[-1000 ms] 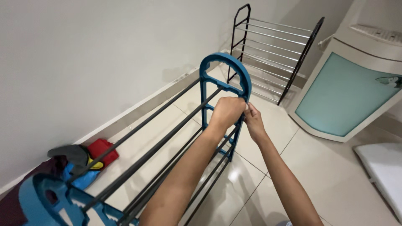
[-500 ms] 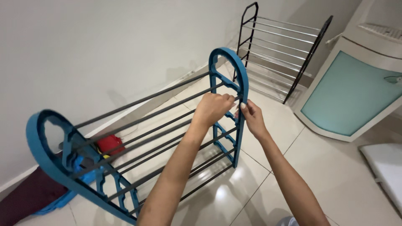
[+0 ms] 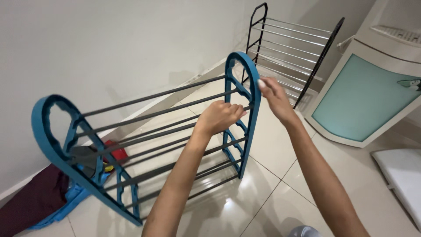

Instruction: The person assembles a blue metal drying rack by hand. They connect the side frames to the horizontal bars, repeatedly adjusting and securing the joints to form the complete structure.

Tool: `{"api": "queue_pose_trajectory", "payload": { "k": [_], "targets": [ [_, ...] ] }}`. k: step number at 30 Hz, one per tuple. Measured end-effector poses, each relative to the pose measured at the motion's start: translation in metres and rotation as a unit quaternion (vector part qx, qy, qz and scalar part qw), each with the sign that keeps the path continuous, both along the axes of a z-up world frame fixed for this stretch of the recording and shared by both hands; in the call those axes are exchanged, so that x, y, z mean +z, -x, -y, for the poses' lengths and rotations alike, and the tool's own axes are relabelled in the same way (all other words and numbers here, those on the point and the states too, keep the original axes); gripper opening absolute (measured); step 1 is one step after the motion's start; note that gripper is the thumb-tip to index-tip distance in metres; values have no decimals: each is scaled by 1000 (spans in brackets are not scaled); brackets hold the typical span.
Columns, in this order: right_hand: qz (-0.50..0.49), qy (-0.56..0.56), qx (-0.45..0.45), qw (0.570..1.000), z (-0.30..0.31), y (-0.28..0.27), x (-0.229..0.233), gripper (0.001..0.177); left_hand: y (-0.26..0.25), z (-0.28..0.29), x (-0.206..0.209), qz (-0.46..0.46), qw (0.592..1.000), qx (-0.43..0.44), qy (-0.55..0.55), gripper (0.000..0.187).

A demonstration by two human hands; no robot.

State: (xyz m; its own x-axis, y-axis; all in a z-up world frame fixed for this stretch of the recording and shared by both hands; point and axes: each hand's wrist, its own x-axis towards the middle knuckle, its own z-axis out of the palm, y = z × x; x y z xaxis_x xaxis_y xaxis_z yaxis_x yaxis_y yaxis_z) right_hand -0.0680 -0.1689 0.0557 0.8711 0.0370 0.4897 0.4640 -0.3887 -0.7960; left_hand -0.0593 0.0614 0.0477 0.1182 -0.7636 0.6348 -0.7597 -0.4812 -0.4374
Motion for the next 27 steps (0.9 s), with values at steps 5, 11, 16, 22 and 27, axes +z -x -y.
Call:
{"api": "queue_pose_trajectory", "payload": {
  "k": [5, 11, 16, 22, 27],
  "targets": [
    [-77, -112, 125, 983, -23, 4, 9, 40, 3, -25, -3, 34, 999, -15, 0, 28],
    [-30, -67, 106, 992, -45, 21, 16, 35, -5, -47, 0, 20, 1000, 15, 3, 31],
    [37, -8, 37, 999, -65, 51, 19, 31, 2, -61, -8, 12, 995, 42, 95, 24],
    [34, 4, -53, 998, -61, 66, -7, 24, 16, -53, -14, -135, 966, 47, 215, 19],
    [172, -31, -240, 955, -14, 28, -11, 35, 24, -26, -8, -269, 929, 30, 253, 19]
  ]
}}
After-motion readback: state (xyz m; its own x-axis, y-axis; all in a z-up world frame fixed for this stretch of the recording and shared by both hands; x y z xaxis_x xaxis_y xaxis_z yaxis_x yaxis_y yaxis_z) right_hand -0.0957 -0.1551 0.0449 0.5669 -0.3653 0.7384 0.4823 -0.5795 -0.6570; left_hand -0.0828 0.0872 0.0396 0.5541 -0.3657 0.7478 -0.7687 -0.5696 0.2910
